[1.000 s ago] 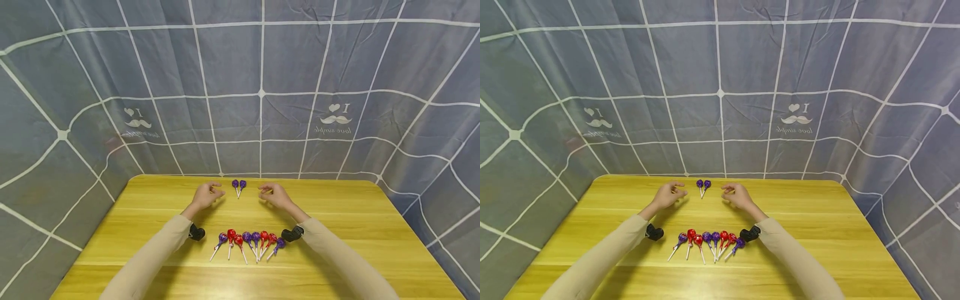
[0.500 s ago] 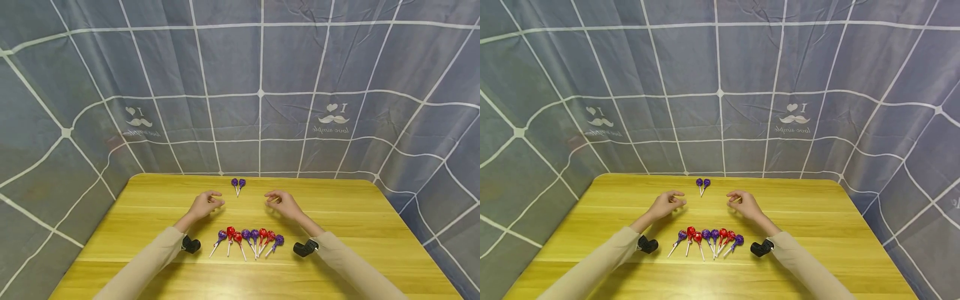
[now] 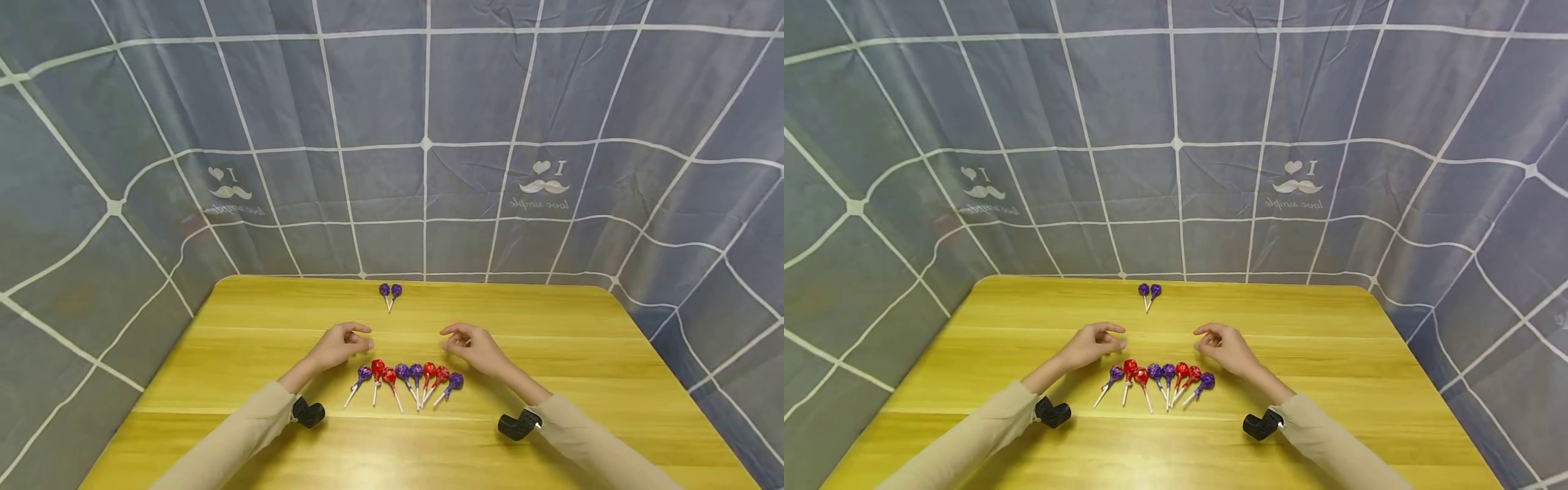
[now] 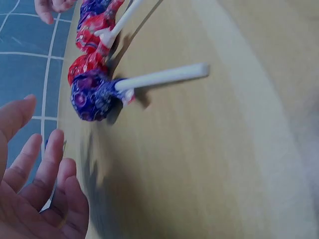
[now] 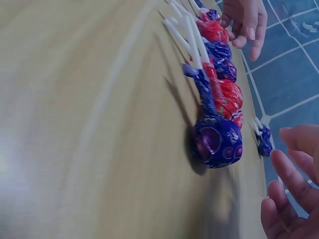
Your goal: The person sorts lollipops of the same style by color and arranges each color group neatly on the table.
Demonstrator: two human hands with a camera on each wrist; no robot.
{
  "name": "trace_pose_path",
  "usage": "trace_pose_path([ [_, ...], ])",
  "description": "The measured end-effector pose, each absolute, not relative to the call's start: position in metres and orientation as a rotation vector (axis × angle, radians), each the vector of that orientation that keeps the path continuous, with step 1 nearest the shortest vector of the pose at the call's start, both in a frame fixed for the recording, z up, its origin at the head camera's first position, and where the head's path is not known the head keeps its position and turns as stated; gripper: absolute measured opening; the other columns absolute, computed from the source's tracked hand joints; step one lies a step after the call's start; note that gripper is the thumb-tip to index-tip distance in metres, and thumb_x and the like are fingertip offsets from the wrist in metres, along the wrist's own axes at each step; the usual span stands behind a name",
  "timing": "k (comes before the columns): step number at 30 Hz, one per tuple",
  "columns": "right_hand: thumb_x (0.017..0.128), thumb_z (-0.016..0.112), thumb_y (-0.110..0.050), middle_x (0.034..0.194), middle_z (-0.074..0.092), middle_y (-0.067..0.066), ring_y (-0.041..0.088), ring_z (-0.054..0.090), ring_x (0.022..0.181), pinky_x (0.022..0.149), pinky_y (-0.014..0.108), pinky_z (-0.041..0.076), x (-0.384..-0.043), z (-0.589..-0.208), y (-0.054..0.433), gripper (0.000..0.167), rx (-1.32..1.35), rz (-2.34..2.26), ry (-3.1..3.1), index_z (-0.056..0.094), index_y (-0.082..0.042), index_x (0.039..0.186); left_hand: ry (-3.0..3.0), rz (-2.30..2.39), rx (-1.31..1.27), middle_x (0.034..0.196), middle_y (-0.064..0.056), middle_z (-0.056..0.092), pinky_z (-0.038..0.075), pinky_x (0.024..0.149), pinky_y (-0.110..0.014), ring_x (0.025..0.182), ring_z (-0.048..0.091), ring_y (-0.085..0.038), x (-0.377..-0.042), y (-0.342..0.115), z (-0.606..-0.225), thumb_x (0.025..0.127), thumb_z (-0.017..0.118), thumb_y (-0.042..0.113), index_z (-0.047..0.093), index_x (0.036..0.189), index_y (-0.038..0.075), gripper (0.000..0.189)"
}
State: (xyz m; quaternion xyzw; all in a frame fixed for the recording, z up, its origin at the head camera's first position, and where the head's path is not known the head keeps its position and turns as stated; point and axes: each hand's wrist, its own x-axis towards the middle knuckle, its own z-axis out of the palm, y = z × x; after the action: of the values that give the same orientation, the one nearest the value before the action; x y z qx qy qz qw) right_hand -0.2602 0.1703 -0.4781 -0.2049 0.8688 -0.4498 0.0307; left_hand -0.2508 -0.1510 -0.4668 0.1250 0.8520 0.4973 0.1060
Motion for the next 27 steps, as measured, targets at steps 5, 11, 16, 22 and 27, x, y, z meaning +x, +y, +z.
trace_pose_path([
  [5,0.088,0.069,-0.019,0.088,0.069,0.007,0.007,0.057,0.074,0.065,0.021,0.048,-0.251,-0.479,0.177,0.033,-0.658,-1.363,2.633,0.064,0.001,0.114,2.519,1.413,0.409,0.095,-0.015,0.069,0.045,0.059,-0.025,0.080,0.064,-0.020,-0.247,-0.151,-0.467,0.089,0.068,0.023,0.059,0.124,-0.003,0.045],
  [11,0.087,0.070,-0.022,0.091,0.070,0.007,0.004,0.059,0.075,0.066,0.021,0.049,-0.240,-0.480,0.183,0.037,-0.688,-1.341,2.573,0.064,0.000,0.116,2.459,1.390,0.541,0.099,-0.018,0.071,0.047,0.064,-0.021,0.085,0.067,-0.020,-0.247,-0.147,-0.468,0.089,0.067,0.014,0.059,0.124,-0.006,0.041],
  [16,0.085,0.073,-0.023,0.095,0.069,0.008,0.004,0.059,0.076,0.066,0.020,0.048,-0.236,-0.484,0.184,0.040,-0.697,-1.347,2.521,0.064,0.000,0.116,2.404,1.341,0.610,0.109,-0.021,0.068,0.053,0.077,-0.024,0.097,0.066,-0.027,-0.242,-0.146,-0.469,0.088,0.068,0.011,0.057,0.125,-0.007,0.042],
  [22,0.083,0.074,-0.017,0.093,0.069,0.012,0.006,0.051,0.069,0.059,0.018,0.040,-0.233,-0.487,0.184,0.040,-0.712,-1.359,2.496,0.063,0.003,0.115,2.383,1.305,0.644,0.111,-0.020,0.067,0.051,0.074,-0.019,0.092,0.063,-0.020,-0.240,-0.145,-0.471,0.087,0.069,0.010,0.058,0.125,-0.007,0.043],
  [27,0.085,0.073,-0.019,0.093,0.068,0.013,0.007,0.052,0.070,0.058,0.018,0.039,-0.234,-0.487,0.184,0.040,-0.755,-1.358,2.470,0.063,0.005,0.115,2.383,1.287,0.667,0.110,-0.019,0.066,0.049,0.071,-0.019,0.092,0.061,-0.019,-0.238,-0.144,-0.470,0.086,0.070,0.009,0.059,0.124,-0.008,0.042],
])
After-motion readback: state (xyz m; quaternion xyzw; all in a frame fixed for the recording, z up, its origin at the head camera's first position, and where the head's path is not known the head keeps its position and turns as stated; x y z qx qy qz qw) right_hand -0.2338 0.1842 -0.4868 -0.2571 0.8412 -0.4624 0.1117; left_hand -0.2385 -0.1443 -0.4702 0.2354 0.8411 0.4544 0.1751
